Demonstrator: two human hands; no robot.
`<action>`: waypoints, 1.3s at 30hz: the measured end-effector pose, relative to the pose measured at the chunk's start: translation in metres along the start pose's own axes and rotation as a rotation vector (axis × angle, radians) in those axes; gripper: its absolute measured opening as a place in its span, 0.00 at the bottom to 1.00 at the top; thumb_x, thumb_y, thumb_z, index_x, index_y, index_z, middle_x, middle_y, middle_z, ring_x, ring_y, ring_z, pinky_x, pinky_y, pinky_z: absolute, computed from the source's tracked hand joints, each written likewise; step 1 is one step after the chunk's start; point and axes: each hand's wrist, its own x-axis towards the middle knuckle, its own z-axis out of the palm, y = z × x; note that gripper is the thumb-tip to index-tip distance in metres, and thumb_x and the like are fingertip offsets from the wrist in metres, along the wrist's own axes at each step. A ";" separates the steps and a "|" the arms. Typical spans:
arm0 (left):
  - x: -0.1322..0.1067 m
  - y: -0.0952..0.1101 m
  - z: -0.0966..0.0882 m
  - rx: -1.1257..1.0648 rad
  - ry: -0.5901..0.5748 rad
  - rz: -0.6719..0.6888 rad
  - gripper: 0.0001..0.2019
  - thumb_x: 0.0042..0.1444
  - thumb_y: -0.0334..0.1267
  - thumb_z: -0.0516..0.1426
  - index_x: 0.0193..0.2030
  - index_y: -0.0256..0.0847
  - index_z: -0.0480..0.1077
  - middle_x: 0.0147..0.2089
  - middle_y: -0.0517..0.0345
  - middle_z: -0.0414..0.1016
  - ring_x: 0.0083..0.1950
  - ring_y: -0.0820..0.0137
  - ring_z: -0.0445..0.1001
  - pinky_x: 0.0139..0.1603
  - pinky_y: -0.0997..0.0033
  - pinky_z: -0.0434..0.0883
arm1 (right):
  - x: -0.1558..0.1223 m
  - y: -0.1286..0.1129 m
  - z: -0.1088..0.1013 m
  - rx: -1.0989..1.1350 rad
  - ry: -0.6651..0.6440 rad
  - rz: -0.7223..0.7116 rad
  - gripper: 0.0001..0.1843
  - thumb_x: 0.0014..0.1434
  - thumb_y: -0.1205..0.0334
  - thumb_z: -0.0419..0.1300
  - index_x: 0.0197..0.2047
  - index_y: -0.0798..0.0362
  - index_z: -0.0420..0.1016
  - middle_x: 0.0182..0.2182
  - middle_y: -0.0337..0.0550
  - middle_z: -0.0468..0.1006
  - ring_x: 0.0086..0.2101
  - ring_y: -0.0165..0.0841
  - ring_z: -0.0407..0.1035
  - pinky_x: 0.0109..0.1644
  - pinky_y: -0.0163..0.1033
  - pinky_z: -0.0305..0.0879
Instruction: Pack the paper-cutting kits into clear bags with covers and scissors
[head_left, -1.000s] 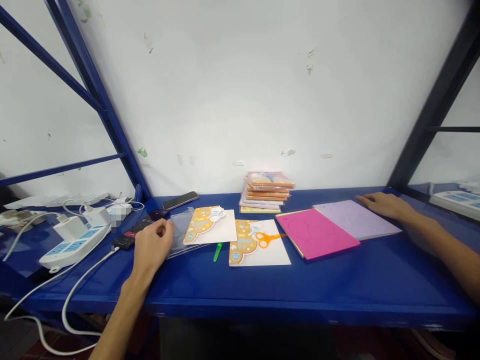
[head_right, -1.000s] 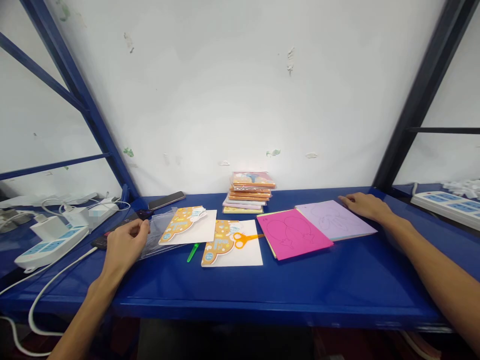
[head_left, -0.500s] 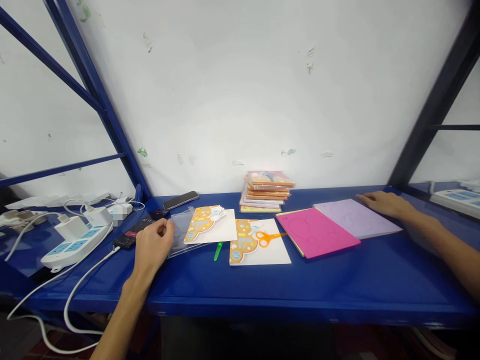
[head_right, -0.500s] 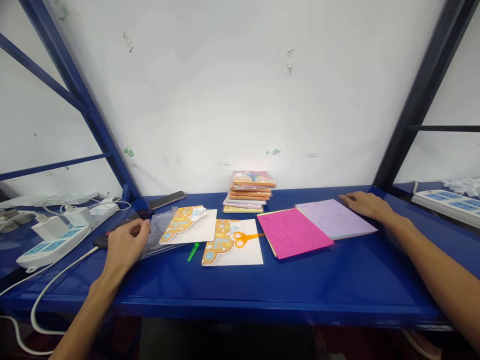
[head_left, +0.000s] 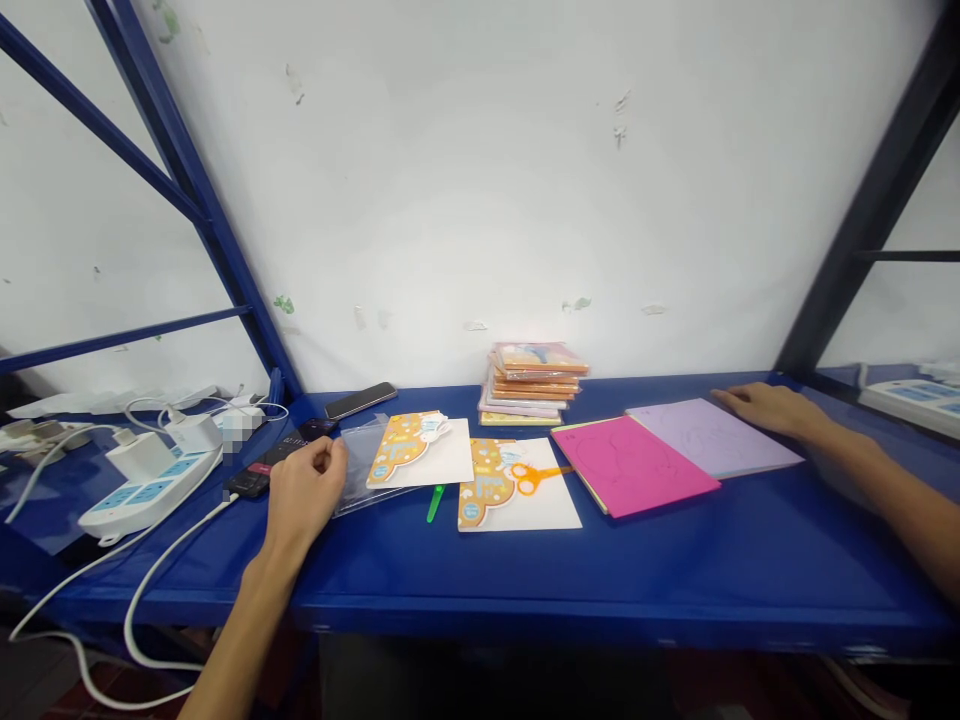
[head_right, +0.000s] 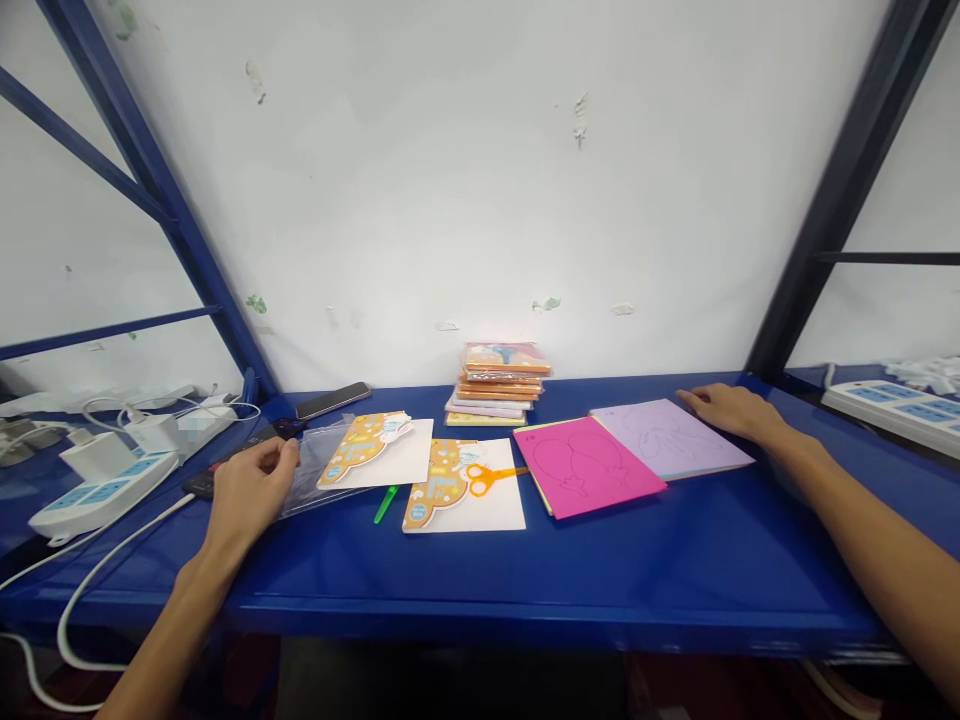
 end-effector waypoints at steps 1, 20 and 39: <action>0.000 0.000 0.000 -0.001 -0.001 0.000 0.18 0.63 0.47 0.51 0.23 0.43 0.66 0.23 0.59 0.73 0.28 0.65 0.71 0.32 0.67 0.59 | 0.000 0.000 0.000 0.001 0.001 -0.002 0.36 0.68 0.39 0.41 0.58 0.53 0.78 0.56 0.54 0.79 0.54 0.55 0.73 0.55 0.53 0.70; 0.000 0.001 0.000 0.022 0.008 0.015 0.18 0.61 0.46 0.51 0.22 0.43 0.68 0.22 0.58 0.73 0.27 0.66 0.70 0.30 0.69 0.59 | 0.006 0.007 0.005 0.006 0.039 -0.024 0.35 0.68 0.39 0.43 0.56 0.52 0.80 0.53 0.54 0.81 0.52 0.56 0.75 0.51 0.55 0.72; 0.000 0.001 0.000 0.009 0.011 0.006 0.18 0.61 0.47 0.51 0.22 0.43 0.68 0.23 0.58 0.75 0.28 0.66 0.70 0.31 0.68 0.59 | 0.013 0.013 0.009 0.021 0.048 -0.029 0.34 0.67 0.37 0.43 0.54 0.50 0.81 0.52 0.55 0.82 0.50 0.57 0.76 0.50 0.56 0.73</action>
